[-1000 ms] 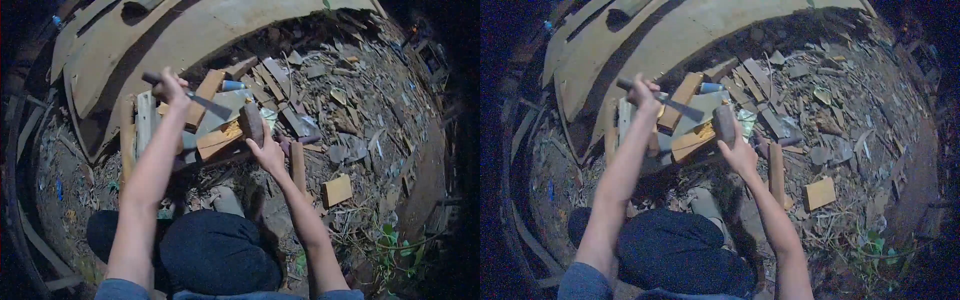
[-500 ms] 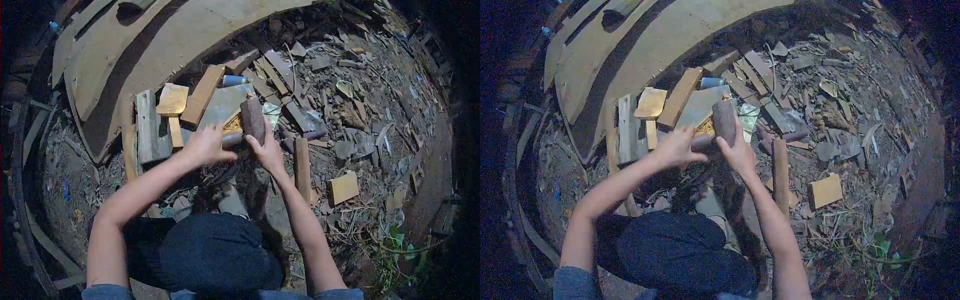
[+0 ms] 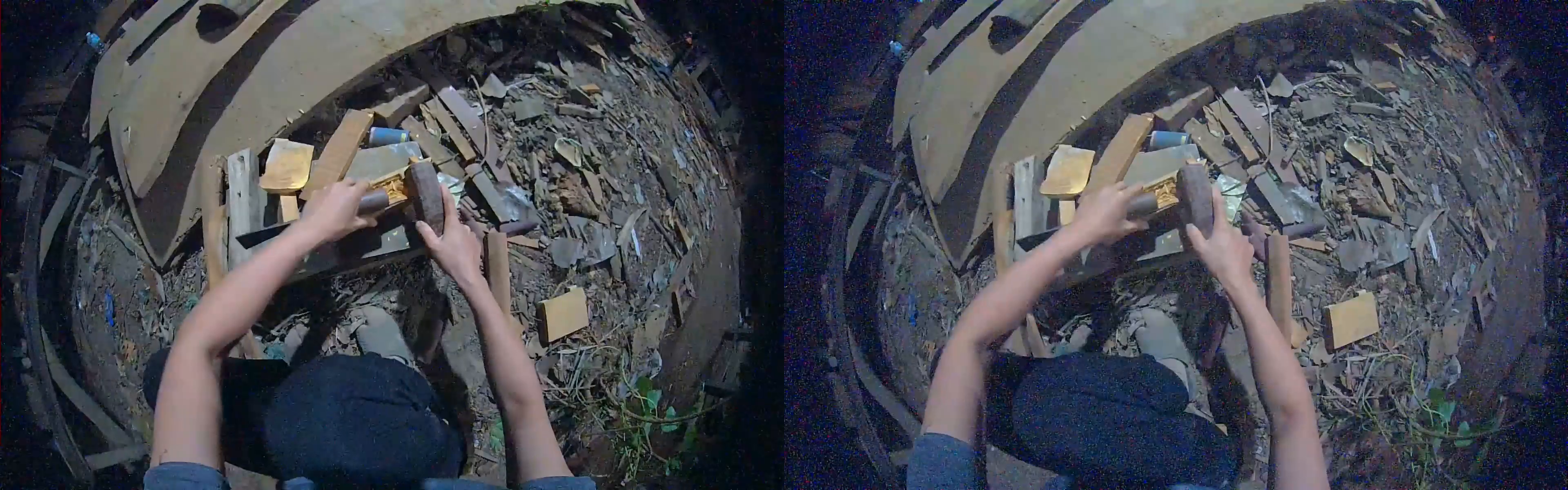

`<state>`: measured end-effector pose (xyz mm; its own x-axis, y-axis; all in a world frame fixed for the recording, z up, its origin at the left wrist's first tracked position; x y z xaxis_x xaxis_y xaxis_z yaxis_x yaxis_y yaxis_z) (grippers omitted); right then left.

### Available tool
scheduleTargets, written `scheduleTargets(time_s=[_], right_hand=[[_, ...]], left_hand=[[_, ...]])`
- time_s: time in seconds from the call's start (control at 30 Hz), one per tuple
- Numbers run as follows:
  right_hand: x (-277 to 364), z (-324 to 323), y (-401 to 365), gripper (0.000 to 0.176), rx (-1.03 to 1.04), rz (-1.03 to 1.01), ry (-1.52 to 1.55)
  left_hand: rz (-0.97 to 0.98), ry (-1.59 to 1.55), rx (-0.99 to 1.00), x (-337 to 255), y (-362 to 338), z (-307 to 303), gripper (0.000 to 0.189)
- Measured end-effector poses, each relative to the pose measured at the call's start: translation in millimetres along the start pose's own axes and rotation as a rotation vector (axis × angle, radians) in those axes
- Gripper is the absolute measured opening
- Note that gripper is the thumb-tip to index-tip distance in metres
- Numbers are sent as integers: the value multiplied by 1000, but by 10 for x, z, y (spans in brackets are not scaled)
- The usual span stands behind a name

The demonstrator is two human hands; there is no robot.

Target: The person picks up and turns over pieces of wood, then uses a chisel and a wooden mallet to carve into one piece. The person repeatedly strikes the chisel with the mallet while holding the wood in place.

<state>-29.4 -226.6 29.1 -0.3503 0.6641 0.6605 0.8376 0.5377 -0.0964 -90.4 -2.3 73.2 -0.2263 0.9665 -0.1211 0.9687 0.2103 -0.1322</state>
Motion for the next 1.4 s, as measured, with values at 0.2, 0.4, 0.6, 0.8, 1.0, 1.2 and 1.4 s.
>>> scheduleTargets(time_s=[0.2,0.4,0.6,0.8,1.0,1.2,1.4], right_hand=[[46,50,-2,82,-51,22,-7],[-26,132,7,80,-62,49,-3],[-10,140,18,79,-42,68,29],[-6,141,3,75,-67,57,55],[-40,166,7,69,-69,56,81],[7,119,0,70,-45,74,79],[-63,166,26,74,-36,69,65]], left_hand=[[-106,-970,-135,-82,380,-1220,34],[-72,-1430,-475,-247,626,-1250,30],[-138,-1301,-636,-166,998,-810,39],[-207,-1203,-674,-82,1107,-585,44],[-194,-1211,-683,-91,1121,-497,45],[-157,-1340,-855,-146,1064,-552,38],[-257,-1232,-972,-183,834,-644,37]])
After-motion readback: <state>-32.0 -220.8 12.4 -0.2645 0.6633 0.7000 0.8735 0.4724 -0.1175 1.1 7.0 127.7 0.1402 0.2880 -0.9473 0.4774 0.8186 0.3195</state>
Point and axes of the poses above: each hand's wrist, its own y-axis towards the middle knuckle, its own z-axis out of the palm, x = y × z, the point moved 2 cm from there along y, towards the middle knuckle, and after that the axes turned 7 degrees about -z, right-handed, at the moved point
